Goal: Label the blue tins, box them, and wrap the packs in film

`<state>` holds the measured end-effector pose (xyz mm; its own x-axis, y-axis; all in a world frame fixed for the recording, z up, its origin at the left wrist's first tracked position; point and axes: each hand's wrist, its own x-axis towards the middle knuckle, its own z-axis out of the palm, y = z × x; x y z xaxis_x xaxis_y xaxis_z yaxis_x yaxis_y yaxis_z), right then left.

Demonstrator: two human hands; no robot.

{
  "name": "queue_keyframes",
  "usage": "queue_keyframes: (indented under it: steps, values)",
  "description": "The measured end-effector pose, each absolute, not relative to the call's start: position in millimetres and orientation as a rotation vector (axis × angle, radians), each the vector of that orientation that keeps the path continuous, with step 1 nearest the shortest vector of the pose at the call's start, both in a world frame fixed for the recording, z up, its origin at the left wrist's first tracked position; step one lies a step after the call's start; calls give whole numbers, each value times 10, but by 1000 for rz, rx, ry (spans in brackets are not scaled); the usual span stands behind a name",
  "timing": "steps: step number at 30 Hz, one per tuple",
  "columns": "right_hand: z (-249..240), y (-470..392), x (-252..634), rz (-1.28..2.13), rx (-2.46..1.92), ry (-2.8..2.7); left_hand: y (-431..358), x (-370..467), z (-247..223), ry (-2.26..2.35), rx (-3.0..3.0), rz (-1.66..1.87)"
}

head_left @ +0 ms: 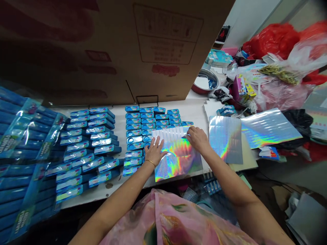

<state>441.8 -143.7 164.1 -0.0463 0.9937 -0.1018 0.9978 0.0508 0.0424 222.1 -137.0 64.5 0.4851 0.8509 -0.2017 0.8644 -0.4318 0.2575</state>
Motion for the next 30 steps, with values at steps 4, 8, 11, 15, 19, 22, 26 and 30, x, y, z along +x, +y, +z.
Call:
queue_keyframes:
  steps: [4, 8, 11, 15, 19, 22, 26, 30]
  values:
    - [2117, -1548, 4254, -338, 2169, 2256, -1295, 2177, 703, 1393, 2358, -32]
    - [2229, -1495, 4087, -786, 2276, 2313, -1229, 2050, 735, 1324, 2212, 142]
    - [2154, -1417, 3935, -1126, 2330, 2311, -1268, 1920, 804, 1256, 1865, 471]
    - [1985, -1356, 3662, -1597, 2400, 2060, -1427, 1734, 1002, 958, 1220, 793]
    - [1804, -1344, 3392, -1971, 2384, 1812, -1508, 1583, 1142, 1022, 886, 938]
    - [1640, -1339, 3187, -2148, 2343, 1720, -1482, 1453, 1119, 1243, 730, 990]
    - [1377, -1321, 2816, -2386, 2275, 1542, -1428, 1167, 970, 1450, 647, 1018]
    - [1143, -1272, 2421, -2522, 2264, 1451, -1344, 849, 780, 1649, 684, 1041]
